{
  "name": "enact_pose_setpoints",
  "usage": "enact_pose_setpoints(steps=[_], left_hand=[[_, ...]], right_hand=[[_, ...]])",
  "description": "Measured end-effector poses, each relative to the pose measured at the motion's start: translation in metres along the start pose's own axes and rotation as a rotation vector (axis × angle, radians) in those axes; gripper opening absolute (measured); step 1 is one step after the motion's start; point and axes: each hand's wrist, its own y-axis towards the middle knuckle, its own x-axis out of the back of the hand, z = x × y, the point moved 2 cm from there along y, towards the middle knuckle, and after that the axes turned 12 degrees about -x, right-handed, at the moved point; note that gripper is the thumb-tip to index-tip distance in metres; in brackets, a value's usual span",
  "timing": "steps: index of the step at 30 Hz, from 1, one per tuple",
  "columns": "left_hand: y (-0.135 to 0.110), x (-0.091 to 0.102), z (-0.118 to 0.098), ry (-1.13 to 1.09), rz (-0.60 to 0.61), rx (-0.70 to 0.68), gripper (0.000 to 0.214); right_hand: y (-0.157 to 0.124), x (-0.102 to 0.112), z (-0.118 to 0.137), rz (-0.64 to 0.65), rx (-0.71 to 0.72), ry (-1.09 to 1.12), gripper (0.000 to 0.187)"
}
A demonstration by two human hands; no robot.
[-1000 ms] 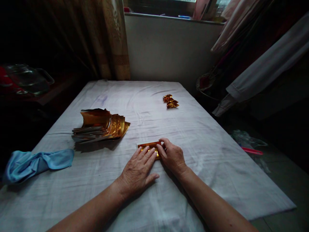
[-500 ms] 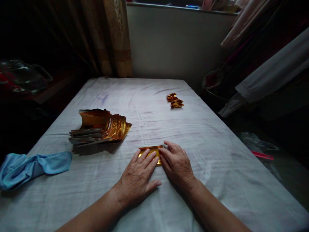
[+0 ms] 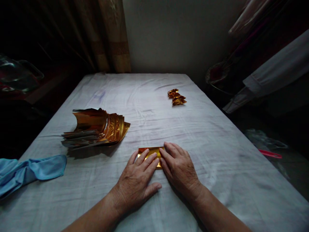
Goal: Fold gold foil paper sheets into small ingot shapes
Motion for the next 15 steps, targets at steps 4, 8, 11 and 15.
enact_pose_setpoints(steps=[4, 8, 11, 15], left_hand=[[0.0003, 0.0003, 0.0008, 0.022, 0.003, 0.002, 0.066], [0.0005, -0.0005, 0.0008, 0.054, 0.016, 0.002, 0.066], [-0.0002, -0.0014, 0.0007, 0.072, -0.007, 0.01, 0.066], [-0.0022, -0.0029, 0.0005, 0.092, -0.033, 0.009, 0.066]], right_hand=[[-0.0011, 0.0014, 0.0028, -0.011, -0.003, -0.015, 0.029], [-0.0024, 0.0023, 0.0045, -0.016, -0.003, -0.012, 0.028], [-0.0032, 0.0028, 0.0047, -0.003, -0.018, 0.009, 0.028], [-0.0032, 0.0032, 0.0052, 0.017, -0.028, 0.016, 0.027]])
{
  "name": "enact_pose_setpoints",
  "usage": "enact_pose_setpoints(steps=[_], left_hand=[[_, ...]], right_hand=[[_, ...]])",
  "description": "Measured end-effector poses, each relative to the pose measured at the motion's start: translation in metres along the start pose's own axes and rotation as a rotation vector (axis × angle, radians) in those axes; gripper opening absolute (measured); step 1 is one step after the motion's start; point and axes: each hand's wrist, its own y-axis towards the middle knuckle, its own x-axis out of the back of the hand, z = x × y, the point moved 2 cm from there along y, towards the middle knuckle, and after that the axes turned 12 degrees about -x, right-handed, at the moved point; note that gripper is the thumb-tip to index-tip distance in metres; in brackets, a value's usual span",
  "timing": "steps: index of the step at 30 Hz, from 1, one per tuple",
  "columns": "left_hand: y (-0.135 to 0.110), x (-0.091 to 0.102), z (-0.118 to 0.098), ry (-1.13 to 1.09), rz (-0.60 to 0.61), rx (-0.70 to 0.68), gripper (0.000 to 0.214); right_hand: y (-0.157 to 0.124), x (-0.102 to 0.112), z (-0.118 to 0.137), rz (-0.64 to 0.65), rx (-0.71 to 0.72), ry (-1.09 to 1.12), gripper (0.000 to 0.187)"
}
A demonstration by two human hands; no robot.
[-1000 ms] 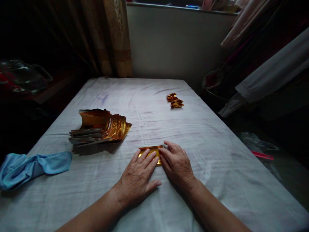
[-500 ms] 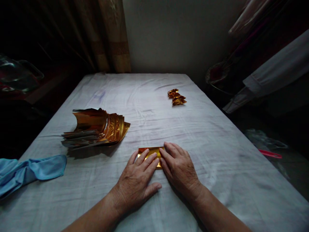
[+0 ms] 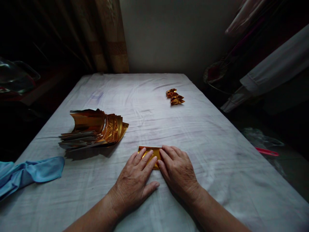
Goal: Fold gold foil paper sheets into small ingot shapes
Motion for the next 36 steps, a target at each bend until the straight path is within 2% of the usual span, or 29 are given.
enact_pose_setpoints(steps=[7, 22, 36], left_hand=[[-0.0011, -0.001, 0.0003, 0.001, -0.014, 0.01, 0.064], [0.0009, -0.0008, 0.0015, -0.025, 0.047, 0.033, 0.063], [-0.0001, -0.0002, 0.001, -0.064, 0.068, 0.062, 0.069]], right_hand=[[0.0018, 0.0021, 0.0004, 0.019, -0.018, -0.016, 0.027], [0.0018, 0.005, 0.0016, 0.015, -0.025, -0.054, 0.026], [-0.0009, -0.0022, -0.0021, -0.042, 0.001, -0.052, 0.027]])
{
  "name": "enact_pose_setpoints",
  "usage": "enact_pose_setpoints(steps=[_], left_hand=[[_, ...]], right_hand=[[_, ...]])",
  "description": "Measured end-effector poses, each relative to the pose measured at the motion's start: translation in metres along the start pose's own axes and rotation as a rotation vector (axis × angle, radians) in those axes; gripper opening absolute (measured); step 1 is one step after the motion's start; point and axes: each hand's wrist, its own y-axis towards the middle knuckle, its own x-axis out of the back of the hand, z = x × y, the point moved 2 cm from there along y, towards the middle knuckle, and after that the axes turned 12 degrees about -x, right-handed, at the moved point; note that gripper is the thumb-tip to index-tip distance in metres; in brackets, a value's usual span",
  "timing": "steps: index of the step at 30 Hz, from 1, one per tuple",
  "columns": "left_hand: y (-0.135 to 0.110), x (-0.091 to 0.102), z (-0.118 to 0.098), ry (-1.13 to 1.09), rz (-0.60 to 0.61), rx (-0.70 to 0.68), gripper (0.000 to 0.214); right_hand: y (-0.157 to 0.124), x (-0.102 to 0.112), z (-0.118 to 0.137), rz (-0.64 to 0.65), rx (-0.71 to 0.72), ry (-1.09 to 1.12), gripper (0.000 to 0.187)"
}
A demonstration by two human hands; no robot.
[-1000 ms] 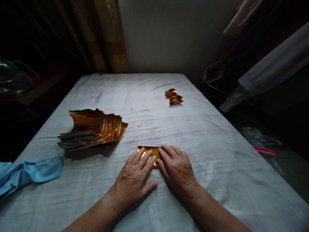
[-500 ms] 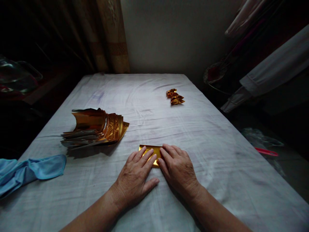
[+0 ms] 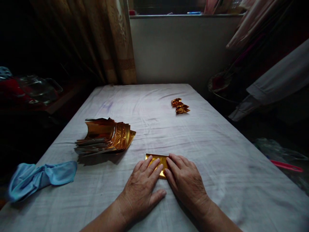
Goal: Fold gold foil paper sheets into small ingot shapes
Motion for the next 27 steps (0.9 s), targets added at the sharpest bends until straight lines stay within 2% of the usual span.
enact_pose_setpoints(steps=[13, 22, 27], left_hand=[[0.0, -0.004, 0.002, 0.011, -0.039, -0.008, 0.065], [0.006, -0.008, 0.003, 0.052, -0.102, 0.018, 0.042], [0.011, -0.01, 0.0, 0.045, -0.151, 0.056, 0.037]], right_hand=[[0.002, 0.006, 0.001, 0.046, -0.035, 0.093, 0.028], [0.017, 0.004, -0.047, -0.003, -0.239, 0.369, 0.024], [0.019, 0.005, -0.051, 0.007, -0.248, 0.416, 0.024]])
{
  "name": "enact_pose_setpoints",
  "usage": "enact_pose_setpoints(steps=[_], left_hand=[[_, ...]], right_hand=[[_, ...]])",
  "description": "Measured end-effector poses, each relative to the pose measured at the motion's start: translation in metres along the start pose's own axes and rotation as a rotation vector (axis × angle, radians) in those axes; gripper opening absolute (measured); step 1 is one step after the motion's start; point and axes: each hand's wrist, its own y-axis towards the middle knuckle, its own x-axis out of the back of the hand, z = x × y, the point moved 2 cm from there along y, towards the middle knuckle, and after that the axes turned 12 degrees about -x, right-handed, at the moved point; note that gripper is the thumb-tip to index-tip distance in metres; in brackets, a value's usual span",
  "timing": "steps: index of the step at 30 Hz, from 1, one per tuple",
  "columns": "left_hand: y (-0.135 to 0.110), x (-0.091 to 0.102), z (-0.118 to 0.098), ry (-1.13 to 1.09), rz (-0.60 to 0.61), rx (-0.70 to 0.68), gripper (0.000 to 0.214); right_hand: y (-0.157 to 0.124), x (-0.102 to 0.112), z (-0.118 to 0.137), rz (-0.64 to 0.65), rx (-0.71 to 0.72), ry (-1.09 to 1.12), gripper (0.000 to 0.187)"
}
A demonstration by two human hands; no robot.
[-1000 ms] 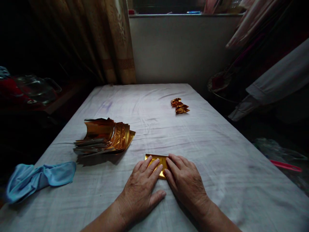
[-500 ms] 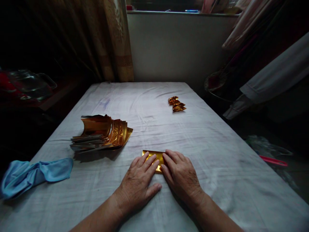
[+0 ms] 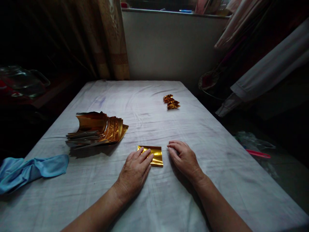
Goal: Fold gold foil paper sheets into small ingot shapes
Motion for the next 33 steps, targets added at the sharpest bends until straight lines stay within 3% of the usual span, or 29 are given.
enact_pose_setpoints(steps=[6, 11, 14, 19, 25, 33], left_hand=[[0.012, -0.001, -0.012, 0.08, 0.024, 0.083, 0.036], [0.016, 0.001, -0.016, 0.108, 0.031, 0.085, 0.035], [0.015, -0.001, -0.015, 0.11, 0.026, 0.08, 0.036], [0.01, 0.0, -0.012, 0.085, 0.038, 0.068, 0.041], [-0.006, 0.009, 0.004, -0.037, 0.217, -0.111, 0.055], [-0.016, 0.021, 0.018, -0.09, 0.296, -0.172, 0.054]], right_hand=[[-0.006, 0.0, 0.011, -0.01, 0.097, 0.008, 0.024], [-0.022, 0.005, 0.031, 0.183, 0.281, -0.124, 0.022], [-0.035, 0.006, 0.038, 0.229, 0.352, -0.266, 0.026], [-0.049, 0.002, 0.035, 0.173, 0.367, -0.405, 0.032], [-0.054, 0.0, 0.036, 0.165, 0.351, -0.486, 0.033], [-0.057, -0.001, 0.041, 0.209, 0.304, -0.529, 0.037]])
